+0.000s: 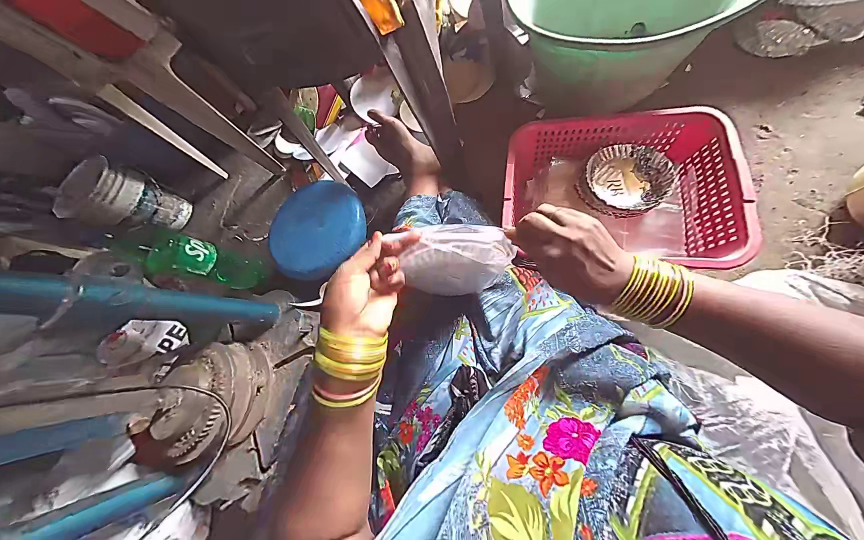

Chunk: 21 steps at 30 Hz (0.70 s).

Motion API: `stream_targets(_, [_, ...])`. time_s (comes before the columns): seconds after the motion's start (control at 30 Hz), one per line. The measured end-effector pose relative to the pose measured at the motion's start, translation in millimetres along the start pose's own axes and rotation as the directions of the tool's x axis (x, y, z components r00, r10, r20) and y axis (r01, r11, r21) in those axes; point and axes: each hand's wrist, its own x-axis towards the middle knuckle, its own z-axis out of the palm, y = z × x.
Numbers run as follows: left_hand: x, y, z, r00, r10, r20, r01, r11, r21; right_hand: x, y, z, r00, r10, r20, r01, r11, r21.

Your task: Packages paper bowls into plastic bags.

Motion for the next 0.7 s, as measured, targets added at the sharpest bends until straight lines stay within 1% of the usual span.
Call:
stream_targets(0.07, [6.6,0.5,18.3,0.997,0.068,0.026,-0.067,0.996,-0.053,3.5,-24.1,-9.3,0.984,0.013,0.175,-0.008,1.000,-0.031])
stream_targets(0.1, [8.6,0.7,28.5,0.993,0.109,0.048,-0.106,0.993,-0.048,7.1,-39.0,-15.0,0.956,0.045,0.290,-0.039,0.999,-0.025])
stream_targets(0.13, [9.4,-1.0,36.8,0.984,0.148,0.095,-0.148,0.989,-0.001,11.2,-54.0,-19.7,0.912,0.076,0.402,-0.088,0.996,0.011])
stream_targets(0.17, [8.2,-5.1,41.5,0.967,0.176,0.185,-0.194,0.977,0.088,14.1,-67.5,-22.1,0.868,0.092,0.488,-0.148,0.986,0.077])
stream_targets(0.2, [5.3,-11.4,42.9,0.937,0.183,0.297,-0.248,0.948,0.198,15.2,-78.8,-21.3,0.834,0.084,0.546,-0.198,0.968,0.153])
stream_targets(0.23, [0.8,-17.9,41.1,0.896,0.155,0.415,-0.300,0.902,0.311,14.7,-87.8,-19.1,0.815,0.062,0.576,-0.231,0.947,0.225])
stream_targets(0.27, [-3.5,-23.7,37.1,0.855,0.098,0.509,-0.341,0.846,0.411,11.5,-94.9,-15.2,0.831,0.032,0.556,-0.227,0.931,0.285])
stream_targets(0.3, [-6.9,-29.4,31.4,0.818,0.033,0.574,-0.377,0.784,0.493,7.8,-99.9,-12.9,0.851,-0.002,0.526,-0.204,0.920,0.334])
stream_targets(0.33, [-9.5,-36.0,23.3,0.780,-0.033,0.624,-0.409,0.728,0.550,4.7,-103.0,-14.2,0.855,-0.040,0.518,-0.188,0.905,0.381])
stream_targets(0.37, [-12.5,-42.8,14.3,0.735,-0.112,0.669,-0.410,0.712,0.570,-0.1,-104.9,-15.7,0.866,-0.083,0.494,-0.158,0.891,0.426])
stream_targets(0.4, [-15.9,-51.2,6.4,0.689,-0.180,0.702,-0.373,0.742,0.557,-7.0,-106.3,-16.6,0.885,-0.129,0.448,-0.109,0.877,0.468])
stream_targets(0.43, [-19.6,-59.7,0.3,0.652,-0.236,0.720,-0.304,0.789,0.534,-15.0,-108.2,-17.2,0.905,-0.173,0.389,-0.042,0.873,0.485])
stream_targets(0.5, [-21.5,-77.2,-9.3,0.572,-0.302,0.762,-0.195,0.852,0.485,-29.9,-111.2,-21.6,0.918,-0.252,0.308,0.097,0.892,0.442])
stream_targets(0.53, [-19.8,-86.2,-12.3,0.532,-0.307,0.789,-0.164,0.877,0.452,-36.2,-110.1,-23.3,0.925,-0.269,0.269,0.148,0.905,0.398])
stream_targets(0.57, [-17.3,-94.8,-14.7,0.495,-0.295,0.817,-0.146,0.899,0.413,-41.7,-108.1,-25.3,0.934,-0.269,0.237,0.174,0.918,0.357])
stream_targets(0.63, [-12.0,-108.0,-18.8,0.435,-0.259,0.863,-0.120,0.933,0.340,-53.3,-104.1,-30.5,0.950,-0.238,0.200,0.177,0.943,0.283])
stream_targets(0.7, [-8.1,-112.0,-18.6,0.419,-0.247,0.874,-0.113,0.941,0.320,-63.8,-98.5,-34.5,0.966,-0.192,0.175,0.157,0.968,0.194])
